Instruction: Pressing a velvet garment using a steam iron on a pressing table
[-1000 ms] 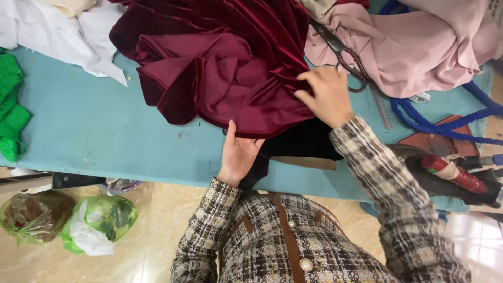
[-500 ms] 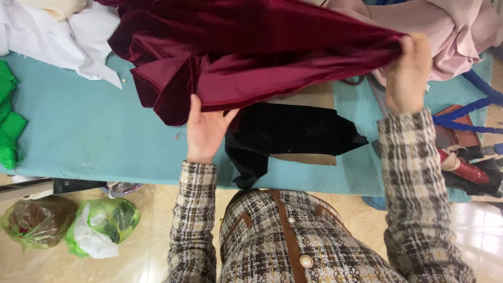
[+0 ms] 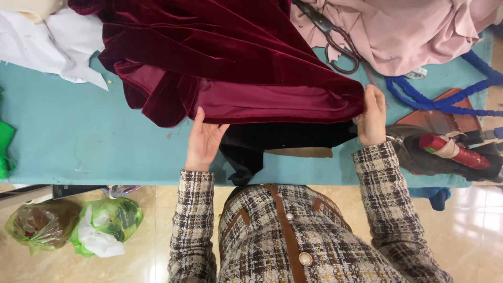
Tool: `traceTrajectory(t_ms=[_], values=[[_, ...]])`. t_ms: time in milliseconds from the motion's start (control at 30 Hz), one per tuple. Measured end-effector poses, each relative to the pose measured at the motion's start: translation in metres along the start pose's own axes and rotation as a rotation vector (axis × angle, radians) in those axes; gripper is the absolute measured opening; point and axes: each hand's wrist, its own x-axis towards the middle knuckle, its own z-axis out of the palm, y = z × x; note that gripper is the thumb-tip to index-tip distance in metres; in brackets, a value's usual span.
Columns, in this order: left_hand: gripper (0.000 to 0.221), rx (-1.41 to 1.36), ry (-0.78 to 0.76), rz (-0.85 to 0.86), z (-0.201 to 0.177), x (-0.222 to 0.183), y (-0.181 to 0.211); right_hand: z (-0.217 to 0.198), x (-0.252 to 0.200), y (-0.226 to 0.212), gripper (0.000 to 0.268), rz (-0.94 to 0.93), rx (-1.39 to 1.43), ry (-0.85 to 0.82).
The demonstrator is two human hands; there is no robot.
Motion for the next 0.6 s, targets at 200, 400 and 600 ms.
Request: traceTrajectory(t_ms=[200, 400, 600], values=[[0.05, 0.058, 0.021, 0.024, -0.001, -0.001, 0.005, 0.014, -0.027, -0.003, 0.08, -0.301, -0.473, -0.164], [0.047, -0.023, 0.044, -0.012, 0.022, -0.005, 0.018, 0.006, -0.026, -0.024, 0.053, -0.464, -0.278, -0.088], [0.045, 0.078, 0.093, 0.037, -0.082, 0.018, -0.021, 0.003, -0.022, -0.007, 0.045, -0.34, -0.165, -0.135]])
